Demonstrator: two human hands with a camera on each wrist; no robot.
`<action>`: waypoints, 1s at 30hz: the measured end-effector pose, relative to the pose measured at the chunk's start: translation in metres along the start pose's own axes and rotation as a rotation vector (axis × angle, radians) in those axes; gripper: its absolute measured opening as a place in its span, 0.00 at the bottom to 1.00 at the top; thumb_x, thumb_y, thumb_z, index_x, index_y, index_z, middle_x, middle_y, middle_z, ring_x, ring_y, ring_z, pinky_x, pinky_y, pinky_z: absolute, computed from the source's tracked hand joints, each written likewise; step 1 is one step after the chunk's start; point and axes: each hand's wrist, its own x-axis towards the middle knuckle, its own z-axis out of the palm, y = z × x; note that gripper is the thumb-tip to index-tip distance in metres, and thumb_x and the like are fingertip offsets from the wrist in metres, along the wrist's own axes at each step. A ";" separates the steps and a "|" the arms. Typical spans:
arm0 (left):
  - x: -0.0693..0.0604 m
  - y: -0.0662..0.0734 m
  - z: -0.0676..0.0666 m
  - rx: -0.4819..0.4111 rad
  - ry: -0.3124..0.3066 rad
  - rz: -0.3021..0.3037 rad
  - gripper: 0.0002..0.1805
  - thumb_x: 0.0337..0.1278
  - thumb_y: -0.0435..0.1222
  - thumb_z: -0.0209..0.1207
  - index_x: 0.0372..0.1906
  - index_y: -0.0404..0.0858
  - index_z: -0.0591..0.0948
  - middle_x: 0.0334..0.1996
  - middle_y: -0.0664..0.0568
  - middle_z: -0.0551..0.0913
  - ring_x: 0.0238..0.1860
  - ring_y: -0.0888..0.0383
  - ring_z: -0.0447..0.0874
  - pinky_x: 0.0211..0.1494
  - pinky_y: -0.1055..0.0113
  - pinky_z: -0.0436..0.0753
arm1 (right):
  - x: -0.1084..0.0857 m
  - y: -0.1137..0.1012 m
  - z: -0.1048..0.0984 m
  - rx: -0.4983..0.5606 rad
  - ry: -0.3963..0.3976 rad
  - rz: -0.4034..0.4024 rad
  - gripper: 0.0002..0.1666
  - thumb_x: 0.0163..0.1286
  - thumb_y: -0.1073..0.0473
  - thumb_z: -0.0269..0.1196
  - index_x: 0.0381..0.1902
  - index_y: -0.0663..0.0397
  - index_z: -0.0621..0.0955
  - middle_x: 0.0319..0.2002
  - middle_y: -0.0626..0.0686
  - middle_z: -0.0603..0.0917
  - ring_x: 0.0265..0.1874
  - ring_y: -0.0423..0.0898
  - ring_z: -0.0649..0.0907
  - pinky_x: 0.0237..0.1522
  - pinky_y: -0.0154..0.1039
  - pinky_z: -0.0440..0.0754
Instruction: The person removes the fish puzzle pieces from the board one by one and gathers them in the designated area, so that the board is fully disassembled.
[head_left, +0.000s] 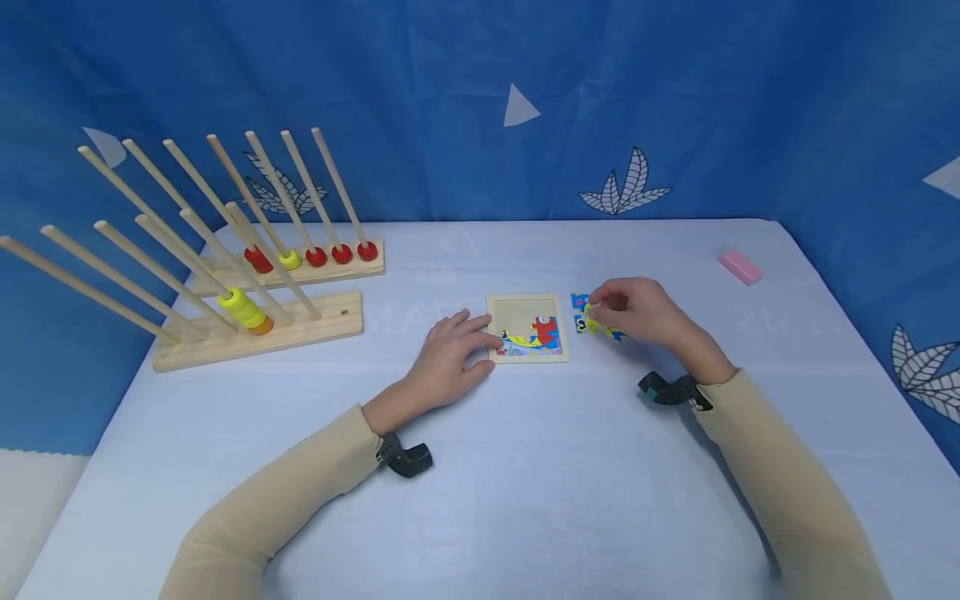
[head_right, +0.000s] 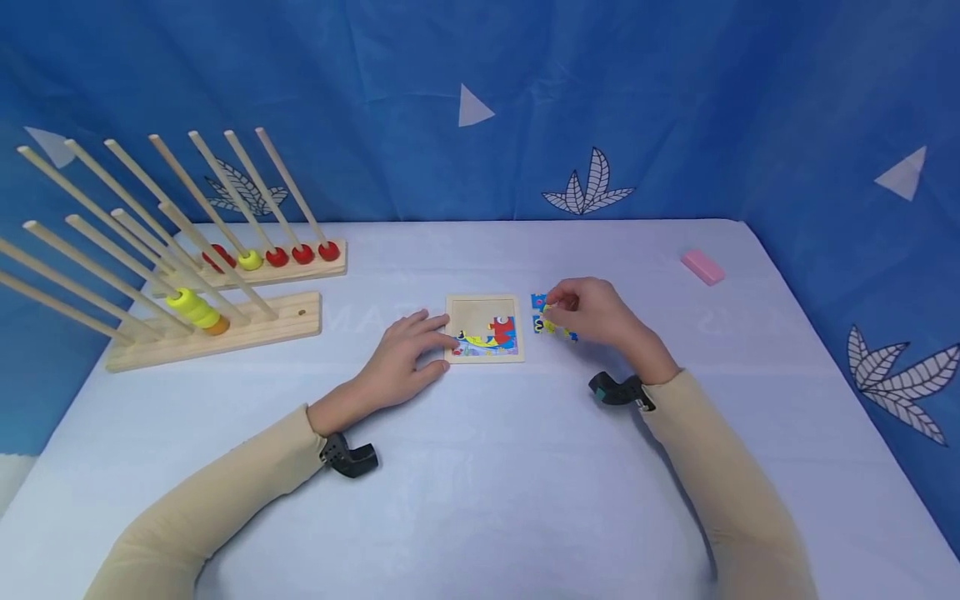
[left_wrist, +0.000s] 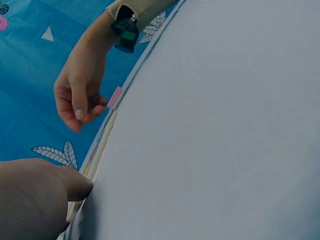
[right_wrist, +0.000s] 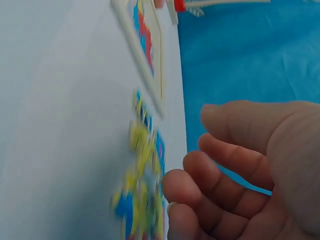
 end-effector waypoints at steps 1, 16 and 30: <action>0.000 0.000 0.000 -0.001 0.000 0.001 0.16 0.64 0.37 0.63 0.56 0.45 0.86 0.73 0.43 0.74 0.78 0.35 0.61 0.79 0.33 0.56 | 0.003 -0.006 0.003 -0.014 -0.013 -0.029 0.16 0.67 0.59 0.68 0.50 0.61 0.85 0.36 0.57 0.84 0.32 0.49 0.78 0.28 0.35 0.76; -0.001 -0.001 0.000 0.010 -0.006 0.011 0.16 0.65 0.38 0.63 0.56 0.46 0.85 0.73 0.43 0.73 0.78 0.35 0.61 0.78 0.33 0.57 | 0.022 -0.040 0.040 -0.129 -0.156 -0.149 0.27 0.59 0.58 0.74 0.57 0.58 0.85 0.40 0.54 0.81 0.33 0.47 0.77 0.35 0.36 0.76; 0.001 0.000 0.000 0.017 -0.019 -0.003 0.16 0.65 0.38 0.63 0.56 0.46 0.86 0.73 0.44 0.73 0.78 0.36 0.61 0.79 0.34 0.57 | 0.016 -0.049 0.041 -0.031 -0.148 -0.117 0.15 0.65 0.66 0.70 0.46 0.52 0.77 0.50 0.57 0.87 0.44 0.52 0.82 0.50 0.46 0.86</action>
